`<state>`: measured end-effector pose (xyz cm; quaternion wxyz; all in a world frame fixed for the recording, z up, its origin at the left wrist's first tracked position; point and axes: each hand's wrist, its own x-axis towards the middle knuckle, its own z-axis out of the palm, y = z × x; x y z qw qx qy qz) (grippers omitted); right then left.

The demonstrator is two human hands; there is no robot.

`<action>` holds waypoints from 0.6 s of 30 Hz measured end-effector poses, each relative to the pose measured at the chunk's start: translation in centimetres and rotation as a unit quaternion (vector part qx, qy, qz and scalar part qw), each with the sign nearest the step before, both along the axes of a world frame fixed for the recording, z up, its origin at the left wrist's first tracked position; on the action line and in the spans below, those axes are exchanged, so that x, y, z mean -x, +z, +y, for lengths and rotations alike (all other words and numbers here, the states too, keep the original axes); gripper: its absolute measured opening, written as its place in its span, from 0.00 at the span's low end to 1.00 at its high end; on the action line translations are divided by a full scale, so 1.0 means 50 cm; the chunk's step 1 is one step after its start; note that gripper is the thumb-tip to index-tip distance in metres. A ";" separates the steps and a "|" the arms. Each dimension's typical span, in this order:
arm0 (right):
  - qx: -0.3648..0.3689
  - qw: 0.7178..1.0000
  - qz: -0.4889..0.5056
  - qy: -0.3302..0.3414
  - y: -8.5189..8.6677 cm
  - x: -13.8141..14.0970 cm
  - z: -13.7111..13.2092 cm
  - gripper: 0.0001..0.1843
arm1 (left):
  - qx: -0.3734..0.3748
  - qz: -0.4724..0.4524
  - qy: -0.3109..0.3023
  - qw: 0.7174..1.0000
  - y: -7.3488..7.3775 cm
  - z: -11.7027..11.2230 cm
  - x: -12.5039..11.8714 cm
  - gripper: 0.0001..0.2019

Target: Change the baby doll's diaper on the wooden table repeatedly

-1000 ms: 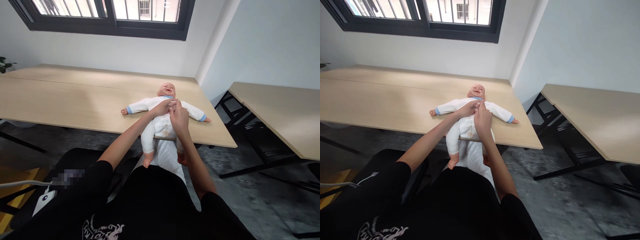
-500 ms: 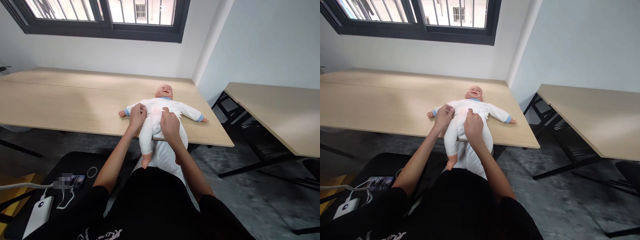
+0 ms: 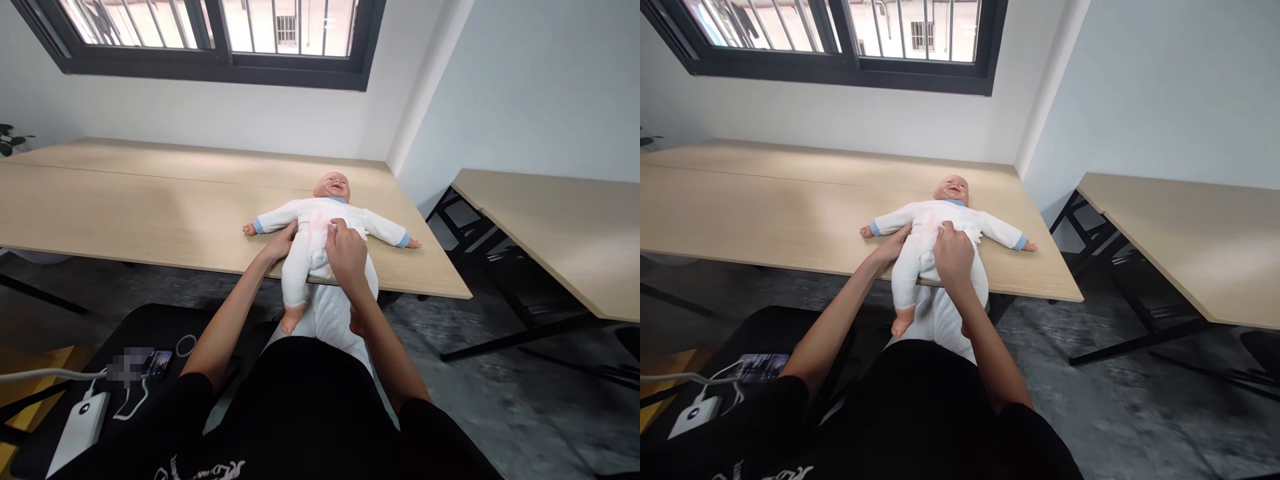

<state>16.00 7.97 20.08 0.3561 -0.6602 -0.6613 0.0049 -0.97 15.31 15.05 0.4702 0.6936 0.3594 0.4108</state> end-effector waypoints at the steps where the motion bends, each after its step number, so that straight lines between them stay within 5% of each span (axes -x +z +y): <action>1: -0.007 1.000 0.006 -0.005 -0.002 -0.005 0.001 0.17 | 0.027 -0.049 -0.008 0.998 0.000 -0.001 -0.006 0.28; 10: -0.047 0.997 0.053 -0.028 -0.027 -0.036 0.002 0.15 | 0.150 -0.173 -0.024 0.973 0.004 0.012 -0.034 0.42; 18: -0.036 0.998 0.048 -0.030 -0.033 -0.032 0.003 0.14 | 0.135 -0.074 -0.107 0.982 0.020 0.023 0.002 0.50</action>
